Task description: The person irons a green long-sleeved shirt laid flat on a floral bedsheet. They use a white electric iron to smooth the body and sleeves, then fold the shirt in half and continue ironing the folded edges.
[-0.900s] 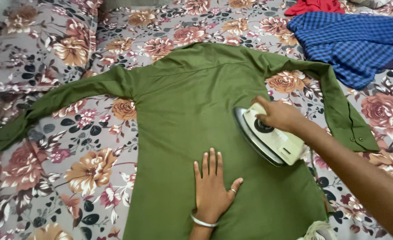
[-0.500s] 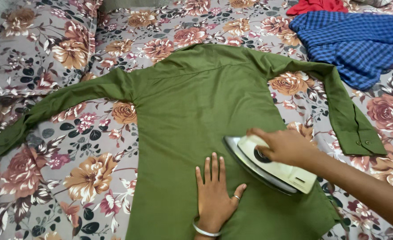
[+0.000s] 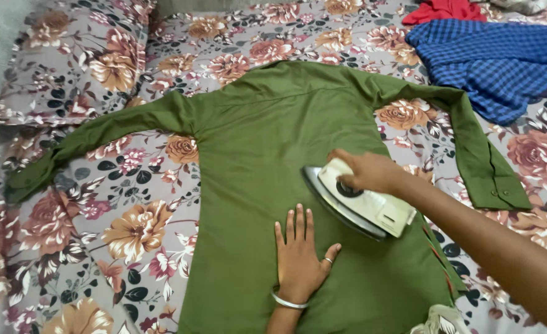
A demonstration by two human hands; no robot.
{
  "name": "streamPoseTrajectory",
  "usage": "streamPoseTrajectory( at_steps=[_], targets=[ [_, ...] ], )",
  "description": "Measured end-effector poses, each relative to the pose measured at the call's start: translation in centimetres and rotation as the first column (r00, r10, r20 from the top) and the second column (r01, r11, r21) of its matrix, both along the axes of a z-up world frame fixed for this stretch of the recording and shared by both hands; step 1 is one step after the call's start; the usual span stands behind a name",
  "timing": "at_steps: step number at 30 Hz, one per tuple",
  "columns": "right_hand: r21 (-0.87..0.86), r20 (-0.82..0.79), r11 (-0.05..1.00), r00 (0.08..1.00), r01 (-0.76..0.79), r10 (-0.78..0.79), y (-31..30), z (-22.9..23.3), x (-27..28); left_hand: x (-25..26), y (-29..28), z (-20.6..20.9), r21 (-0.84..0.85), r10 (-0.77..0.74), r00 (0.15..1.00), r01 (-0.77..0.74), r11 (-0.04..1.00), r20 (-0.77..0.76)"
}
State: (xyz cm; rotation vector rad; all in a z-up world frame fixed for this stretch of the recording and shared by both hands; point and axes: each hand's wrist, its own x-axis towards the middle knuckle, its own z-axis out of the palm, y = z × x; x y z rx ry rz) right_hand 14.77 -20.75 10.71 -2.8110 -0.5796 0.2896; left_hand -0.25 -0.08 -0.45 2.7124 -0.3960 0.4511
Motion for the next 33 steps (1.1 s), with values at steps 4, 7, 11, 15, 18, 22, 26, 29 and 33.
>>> streamPoseTrajectory(
  at_steps=[4, 7, 11, 15, 18, 22, 26, 29, 33],
  targets=[
    [-0.026, -0.073, 0.999, 0.997, -0.022, 0.02, 0.0, 1.0, -5.5, 0.0, 0.0, 0.1, 0.006, 0.001, 1.0, -0.001, 1.0, 0.002],
    [-0.112, -0.033, 0.991, 0.997, 0.071, -0.075, 0.2, 0.9, -5.4, 0.0, 0.0, 0.4, -0.012, -0.003, 1.0, 0.003, 1.0, -0.008],
    [-0.127, 0.151, 0.955, 0.957, 0.266, -0.247, 1.2, -1.0, -1.3, 0.2, 0.0, 0.5, 0.003, -0.005, 1.0, 0.005, 1.0, -0.018],
    [-0.052, 0.227, 0.938, 0.919, 0.342, -0.322, 2.3, -2.3, 3.7, 0.1, 0.0, 0.4, 0.002, 0.007, 0.999, -0.007, 1.0, -0.033],
    [-0.002, 0.182, 0.948, 0.932, 0.319, -0.313, 2.3, -3.1, 4.9, 0.1, 0.0, 0.5, 0.023, 0.023, 0.997, -0.022, 1.0, -0.071],
    [0.034, 0.033, 0.975, 0.975, 0.218, -0.219, 0.2, -3.1, 1.5, -0.6, -0.1, 0.5, 0.013, 0.011, 0.999, -0.01, 1.0, -0.043],
    [0.046, -0.028, 0.974, 0.975, 0.222, -0.22, -1.3, -1.9, -5.3, -1.5, 0.2, 0.5, 0.018, -0.009, 1.0, 0.01, 1.0, -0.015],
    [-0.052, -0.035, 0.953, 0.953, 0.3, -0.302, -0.9, -0.8, -7.1, -1.8, 0.1, 0.5, 0.004, -0.02, 1.0, 0.02, 1.0, -0.021],
    [-0.066, 0.022, 0.906, 0.909, 0.418, -0.417, 0.7, -0.7, -4.3, -1.7, 0.2, 0.6, 0.005, -0.015, 0.999, 0.015, 1.0, -0.038]
  ],
)
